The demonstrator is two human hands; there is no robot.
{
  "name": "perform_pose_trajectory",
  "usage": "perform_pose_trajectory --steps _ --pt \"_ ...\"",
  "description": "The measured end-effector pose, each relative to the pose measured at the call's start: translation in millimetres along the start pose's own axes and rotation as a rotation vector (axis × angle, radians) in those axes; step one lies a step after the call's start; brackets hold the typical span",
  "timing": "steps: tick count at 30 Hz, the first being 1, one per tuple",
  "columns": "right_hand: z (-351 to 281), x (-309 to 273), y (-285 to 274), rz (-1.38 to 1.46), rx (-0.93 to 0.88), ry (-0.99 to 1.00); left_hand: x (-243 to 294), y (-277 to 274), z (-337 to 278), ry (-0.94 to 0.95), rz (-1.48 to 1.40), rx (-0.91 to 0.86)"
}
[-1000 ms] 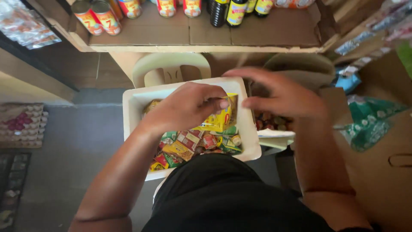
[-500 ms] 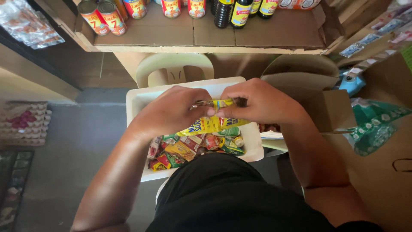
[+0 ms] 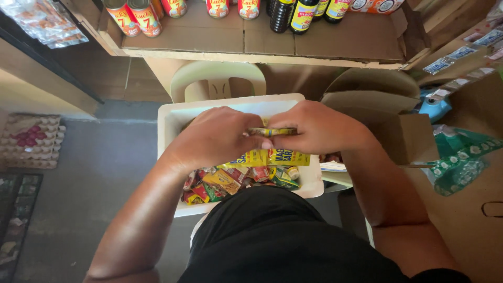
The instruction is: Organizing and shelving small seasoning packets and food pouches in a grocery store.
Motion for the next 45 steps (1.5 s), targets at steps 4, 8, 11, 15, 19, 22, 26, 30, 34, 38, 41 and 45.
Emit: perform_pose_trajectory --steps 4,8,11,15,19,22,26,30,34,38,41,45 --pt "0.2 0.8 -2.1 0.018 0.027 0.138 -4.1 6.3 1.7 -0.014 0.069 -0.062" --pt "-1.5 2.3 -3.6 0.092 0.004 0.125 -3.2 4.6 2.8 -0.023 -0.003 -0.038" --pt "-4.0 5.3 -1.9 0.187 0.007 0.087 -3.4 3.3 2.8 -0.038 -0.080 -0.032" --pt "-2.2 8.1 -2.2 0.224 0.018 0.059 -14.4 7.9 3.0 -0.073 -0.205 -0.041" --pt "0.9 3.9 -5.1 0.273 0.039 -0.036 -19.0 5.3 2.7 -0.038 -0.323 -0.004" --pt "2.0 3.8 -7.7 0.261 0.056 -0.049 -23.9 4.3 1.5 -0.080 -0.360 -0.041" --pt "6.9 -2.7 -1.5 0.204 -0.073 -0.070 -21.5 5.7 2.6 -0.074 -0.357 -0.141" --pt "12.4 -10.1 11.4 -0.047 -0.149 -0.092 -11.2 17.4 1.4 -0.049 0.040 -0.213" --pt "20.6 0.9 19.5 -0.256 -0.246 0.089 -14.0 22.2 -0.5 -0.131 0.193 -0.275" --pt "21.1 4.4 18.2 -0.187 -0.203 0.033 -26.9 23.3 -1.9 -0.128 0.131 -0.239" --pt "16.0 10.3 19.8 -0.011 -0.223 0.118 -29.7 20.2 -4.7 -0.161 -0.033 -0.180" --pt "15.0 6.1 15.3 0.096 -0.174 0.115 -32.1 17.2 -9.2 -0.207 -0.121 -0.166"
Point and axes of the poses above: each hand's wrist, its own z-axis towards the middle knuckle, its own y-axis out of the palm, x = y × z, the point moved 10 cm from there along z, towards the middle knuckle, and after that the axes turned 3 degrees about z, right-handed, at the moved point
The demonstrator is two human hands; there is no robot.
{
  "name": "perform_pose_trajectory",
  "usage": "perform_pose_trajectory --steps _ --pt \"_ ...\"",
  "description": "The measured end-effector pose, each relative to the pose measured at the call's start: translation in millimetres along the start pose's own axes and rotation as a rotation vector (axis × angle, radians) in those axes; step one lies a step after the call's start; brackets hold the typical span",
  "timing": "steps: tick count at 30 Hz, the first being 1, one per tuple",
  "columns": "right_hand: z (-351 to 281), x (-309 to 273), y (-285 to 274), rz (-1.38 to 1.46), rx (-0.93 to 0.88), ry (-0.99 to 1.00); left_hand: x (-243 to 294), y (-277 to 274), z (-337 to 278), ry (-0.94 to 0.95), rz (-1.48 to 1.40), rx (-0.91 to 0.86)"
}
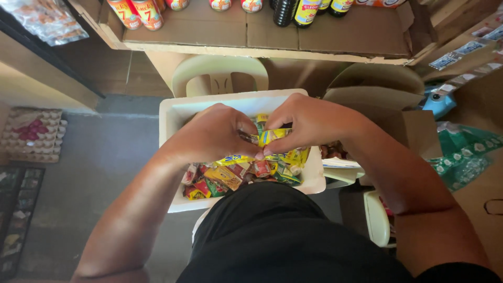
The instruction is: Organizing and shelving small seasoning packets and food pouches in a grocery store.
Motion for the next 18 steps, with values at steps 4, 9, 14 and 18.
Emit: perform_pose_trajectory --steps 4,9,14,18 --pt "-4.4 -6.2 -1.3 0.110 0.021 -0.096 5.1 -1.8 -1.0 0.035 -0.067 0.009" --pt "-6.0 -3.9 -2.8 0.083 0.028 -0.056 4.1 1.9 1.4 0.034 -0.058 0.004" --pt "-6.6 -1.8 -4.7 0.110 0.038 -0.049 2.7 2.8 1.9 0.034 -0.111 0.011" --pt "-6.7 -3.7 -6.9 0.104 0.036 -0.093 -3.8 1.8 1.1 -0.022 -0.138 0.010"
Point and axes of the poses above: each hand's wrist, its own z-axis towards the middle knuckle, its own y-axis out of the palm, x = y × z, the point moved 10 cm from there along z, towards the middle knuckle, and after that the axes turned 3 degrees about z, right-handed, at the moved point
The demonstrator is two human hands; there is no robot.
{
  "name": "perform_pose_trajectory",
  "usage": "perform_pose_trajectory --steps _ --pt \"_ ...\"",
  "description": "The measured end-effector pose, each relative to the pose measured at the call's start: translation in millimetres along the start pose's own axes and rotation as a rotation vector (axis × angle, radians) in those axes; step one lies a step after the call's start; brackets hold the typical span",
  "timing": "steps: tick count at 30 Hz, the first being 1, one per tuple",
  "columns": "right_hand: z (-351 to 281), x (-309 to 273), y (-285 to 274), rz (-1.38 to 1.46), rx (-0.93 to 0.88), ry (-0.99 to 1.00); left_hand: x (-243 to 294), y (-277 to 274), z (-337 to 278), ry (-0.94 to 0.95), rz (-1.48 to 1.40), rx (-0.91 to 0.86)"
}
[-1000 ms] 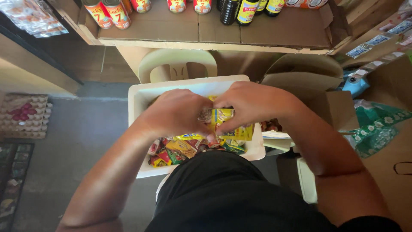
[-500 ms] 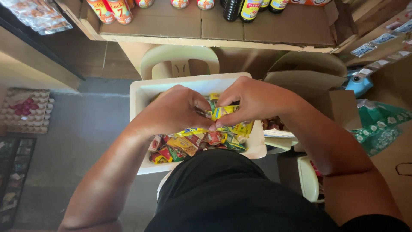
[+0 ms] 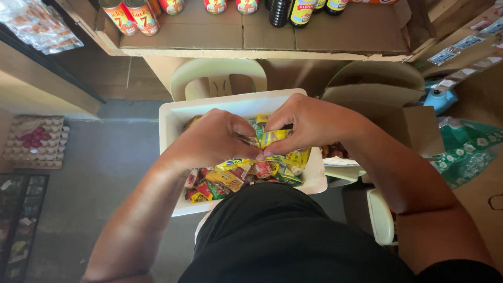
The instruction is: Organizing and shelving small seasoning packets and food pouches in a grocery store.
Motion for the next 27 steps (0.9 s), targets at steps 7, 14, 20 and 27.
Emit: perform_pose_trajectory --steps 7,14,20,27 --pt "-4.2 36.5 -39.8 -0.006 0.132 0.284 -28.9 -10.3 -2.7 -0.075 -0.223 0.001" --pt "1.3 43.3 -66.9 0.476 0.623 0.067 -36.5 -1.8 10.1 -0.044 -0.573 0.135" --pt "11.5 65.6 -58.0 0.828 0.687 -0.013 -36.8 -5.8 8.8 -0.158 -0.419 0.227" --pt "25.1 42.2 -62.9 0.668 0.640 -0.052 -45.2 -40.6 9.2 0.053 -0.531 0.463"
Point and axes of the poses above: each hand's wrist, its own z-axis towards the middle knuckle, its own y-axis out of the palm, x = y × z, the point moved 10 cm from there along z, towards the middle knuckle, and after that the axes turned 3 degrees about z, right-handed, at the moved point
